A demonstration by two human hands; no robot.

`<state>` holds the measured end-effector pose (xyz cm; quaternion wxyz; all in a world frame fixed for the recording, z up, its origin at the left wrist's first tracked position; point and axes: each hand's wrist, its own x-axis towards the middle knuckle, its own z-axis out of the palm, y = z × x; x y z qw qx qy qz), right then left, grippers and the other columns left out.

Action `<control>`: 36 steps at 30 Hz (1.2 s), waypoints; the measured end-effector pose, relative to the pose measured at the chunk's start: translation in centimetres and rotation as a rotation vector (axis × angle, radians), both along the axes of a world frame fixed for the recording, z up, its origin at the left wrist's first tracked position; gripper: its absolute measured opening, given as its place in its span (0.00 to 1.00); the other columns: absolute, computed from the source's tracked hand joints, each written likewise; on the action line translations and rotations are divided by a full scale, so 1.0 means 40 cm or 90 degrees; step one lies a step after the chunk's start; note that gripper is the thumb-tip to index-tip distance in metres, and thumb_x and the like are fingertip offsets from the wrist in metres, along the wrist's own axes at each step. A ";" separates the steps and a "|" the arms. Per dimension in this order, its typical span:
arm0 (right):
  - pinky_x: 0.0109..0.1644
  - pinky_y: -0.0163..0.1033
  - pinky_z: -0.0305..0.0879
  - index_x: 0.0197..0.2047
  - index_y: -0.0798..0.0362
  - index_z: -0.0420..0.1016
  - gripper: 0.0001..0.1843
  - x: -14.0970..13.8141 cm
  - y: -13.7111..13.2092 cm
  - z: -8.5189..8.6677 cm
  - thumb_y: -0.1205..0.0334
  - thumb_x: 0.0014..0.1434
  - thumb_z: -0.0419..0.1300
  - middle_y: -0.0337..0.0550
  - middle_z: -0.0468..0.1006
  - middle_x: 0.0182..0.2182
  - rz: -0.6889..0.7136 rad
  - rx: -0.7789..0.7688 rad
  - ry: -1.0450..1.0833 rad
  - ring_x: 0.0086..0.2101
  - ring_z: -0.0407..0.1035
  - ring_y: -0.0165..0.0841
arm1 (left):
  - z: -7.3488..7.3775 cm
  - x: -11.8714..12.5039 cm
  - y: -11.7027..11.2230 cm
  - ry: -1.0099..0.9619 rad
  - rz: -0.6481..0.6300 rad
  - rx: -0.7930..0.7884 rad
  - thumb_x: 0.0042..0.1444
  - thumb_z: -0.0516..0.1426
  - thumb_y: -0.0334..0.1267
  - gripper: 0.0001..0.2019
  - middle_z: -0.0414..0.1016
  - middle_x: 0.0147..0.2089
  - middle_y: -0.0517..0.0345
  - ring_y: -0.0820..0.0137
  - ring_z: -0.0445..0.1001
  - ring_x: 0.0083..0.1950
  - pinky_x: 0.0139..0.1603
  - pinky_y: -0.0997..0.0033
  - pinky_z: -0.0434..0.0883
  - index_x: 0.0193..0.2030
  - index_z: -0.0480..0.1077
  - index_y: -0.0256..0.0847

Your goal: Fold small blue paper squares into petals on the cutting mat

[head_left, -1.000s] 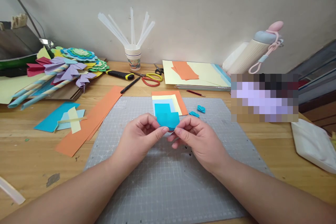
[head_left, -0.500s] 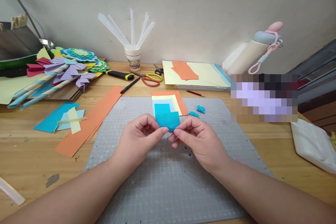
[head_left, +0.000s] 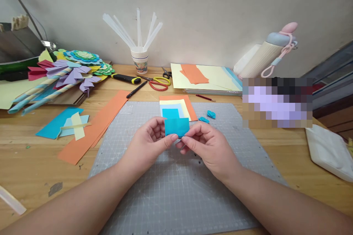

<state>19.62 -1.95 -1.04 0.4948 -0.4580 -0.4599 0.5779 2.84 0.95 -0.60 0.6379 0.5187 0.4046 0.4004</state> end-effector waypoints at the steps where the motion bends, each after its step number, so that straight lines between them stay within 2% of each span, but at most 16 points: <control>1: 0.32 0.36 0.74 0.28 0.52 0.69 0.11 0.000 0.000 0.000 0.59 0.52 0.68 0.36 0.76 0.25 0.002 0.003 -0.008 0.27 0.75 0.29 | 0.001 0.000 0.000 0.016 -0.024 -0.003 0.50 0.64 0.40 0.10 0.77 0.32 0.59 0.70 0.74 0.33 0.35 0.70 0.71 0.38 0.72 0.39; 4: 0.33 0.38 0.74 0.27 0.51 0.68 0.11 -0.001 0.000 -0.001 0.58 0.52 0.67 0.36 0.76 0.26 0.007 0.010 -0.028 0.28 0.75 0.31 | 0.005 -0.002 0.001 0.067 -0.036 -0.001 0.51 0.63 0.41 0.07 0.75 0.27 0.60 0.71 0.72 0.30 0.34 0.70 0.70 0.31 0.74 0.39; 8: 0.34 0.39 0.73 0.29 0.51 0.68 0.11 0.000 0.002 -0.008 0.58 0.52 0.67 0.36 0.75 0.28 0.012 -0.001 -0.041 0.31 0.75 0.32 | 0.008 -0.004 0.002 0.089 -0.020 0.004 0.51 0.63 0.41 0.09 0.71 0.24 0.62 0.73 0.68 0.28 0.32 0.72 0.67 0.26 0.72 0.39; 10: 0.34 0.38 0.71 0.30 0.51 0.69 0.09 0.003 0.005 -0.011 0.58 0.52 0.66 0.36 0.74 0.28 0.017 -0.001 -0.070 0.30 0.73 0.31 | 0.004 -0.003 0.001 0.100 -0.038 0.005 0.52 0.62 0.41 0.09 0.71 0.24 0.62 0.72 0.68 0.28 0.33 0.71 0.67 0.26 0.71 0.39; 12: 0.32 0.37 0.69 0.30 0.51 0.70 0.08 0.007 0.008 -0.013 0.59 0.53 0.64 0.36 0.73 0.27 0.020 0.006 -0.127 0.27 0.70 0.29 | -0.002 -0.003 -0.002 0.121 -0.020 0.032 0.53 0.61 0.42 0.08 0.72 0.29 0.60 0.70 0.70 0.31 0.35 0.68 0.69 0.34 0.70 0.40; 14: 0.30 0.36 0.65 0.29 0.51 0.70 0.07 0.012 0.012 -0.014 0.60 0.54 0.63 0.35 0.71 0.25 0.020 0.014 -0.190 0.25 0.67 0.28 | -0.008 -0.004 -0.005 0.189 0.055 0.140 0.52 0.62 0.40 0.16 0.72 0.41 0.56 0.66 0.71 0.40 0.41 0.64 0.70 0.47 0.67 0.43; 16: 0.28 0.35 0.62 0.29 0.51 0.71 0.06 0.016 0.016 -0.015 0.60 0.54 0.63 0.34 0.71 0.24 0.015 0.024 -0.243 0.24 0.64 0.28 | -0.010 -0.008 -0.007 0.315 0.120 0.297 0.50 0.63 0.37 0.23 0.68 0.49 0.52 0.62 0.69 0.49 0.49 0.59 0.68 0.53 0.64 0.46; 18: 0.28 0.36 0.59 0.28 0.50 0.72 0.05 0.019 0.020 -0.016 0.61 0.54 0.63 0.34 0.70 0.23 0.023 0.031 -0.286 0.24 0.63 0.29 | -0.006 -0.013 -0.007 0.454 0.105 0.424 0.51 0.62 0.36 0.15 0.68 0.49 0.53 0.59 0.66 0.53 0.52 0.55 0.63 0.46 0.69 0.46; 20: 0.27 0.36 0.58 0.28 0.50 0.72 0.05 0.021 0.022 -0.017 0.62 0.54 0.62 0.34 0.70 0.22 0.042 0.031 -0.320 0.23 0.62 0.29 | 0.000 -0.018 -0.006 0.546 0.049 0.482 0.54 0.61 0.36 0.03 0.71 0.44 0.55 0.58 0.67 0.50 0.51 0.54 0.61 0.35 0.72 0.45; 21: 0.27 0.36 0.58 0.28 0.50 0.72 0.05 0.022 0.022 -0.017 0.62 0.55 0.62 0.34 0.70 0.22 0.051 0.035 -0.340 0.23 0.62 0.29 | 0.003 -0.020 -0.007 0.576 0.024 0.497 0.55 0.60 0.37 0.02 0.73 0.41 0.56 0.59 0.68 0.48 0.49 0.55 0.60 0.32 0.72 0.45; 23: 0.31 0.38 0.60 0.28 0.50 0.73 0.05 0.025 0.021 -0.017 0.64 0.55 0.63 0.36 0.72 0.26 0.062 0.079 -0.395 0.28 0.65 0.32 | 0.005 -0.023 -0.009 0.612 -0.015 0.512 0.56 0.59 0.37 0.04 0.76 0.38 0.57 0.59 0.69 0.44 0.45 0.58 0.59 0.30 0.72 0.44; 27: 0.46 0.44 0.62 0.28 0.51 0.75 0.06 0.030 0.015 -0.013 0.70 0.53 0.64 0.42 0.72 0.37 0.084 0.227 -0.535 0.42 0.66 0.37 | -0.006 -0.024 -0.026 0.659 -0.086 0.515 0.55 0.59 0.36 0.04 0.76 0.31 0.59 0.61 0.70 0.39 0.41 0.59 0.58 0.29 0.71 0.43; 30: 0.44 0.44 0.62 0.28 0.52 0.74 0.06 0.031 0.009 -0.010 0.71 0.54 0.64 0.42 0.71 0.35 0.122 0.227 -0.601 0.39 0.65 0.37 | -0.006 -0.016 -0.032 0.686 -0.125 0.492 0.54 0.58 0.34 0.05 0.76 0.29 0.59 0.61 0.70 0.37 0.40 0.59 0.57 0.28 0.71 0.43; 33: 0.41 0.43 0.61 0.27 0.52 0.73 0.07 0.030 0.008 -0.013 0.72 0.54 0.63 0.40 0.71 0.32 0.148 0.206 -0.611 0.37 0.65 0.36 | 0.021 0.002 -0.023 0.691 -0.124 0.461 0.53 0.58 0.34 0.04 0.76 0.29 0.58 0.59 0.71 0.37 0.40 0.58 0.59 0.28 0.70 0.43; 35: 0.41 0.42 0.61 0.28 0.52 0.73 0.07 0.030 0.011 -0.016 0.71 0.54 0.63 0.40 0.72 0.31 0.155 0.207 -0.606 0.37 0.66 0.36 | 0.035 0.003 -0.032 0.635 -0.086 0.452 0.54 0.57 0.34 0.02 0.76 0.32 0.57 0.59 0.72 0.38 0.41 0.57 0.61 0.31 0.70 0.44; 36: 0.40 0.42 0.61 0.27 0.52 0.72 0.07 0.030 0.013 -0.018 0.71 0.54 0.63 0.39 0.72 0.30 0.160 0.210 -0.604 0.36 0.66 0.36 | 0.029 -0.005 -0.051 0.569 -0.067 0.452 0.55 0.56 0.34 0.03 0.76 0.34 0.57 0.60 0.73 0.38 0.42 0.57 0.62 0.34 0.70 0.45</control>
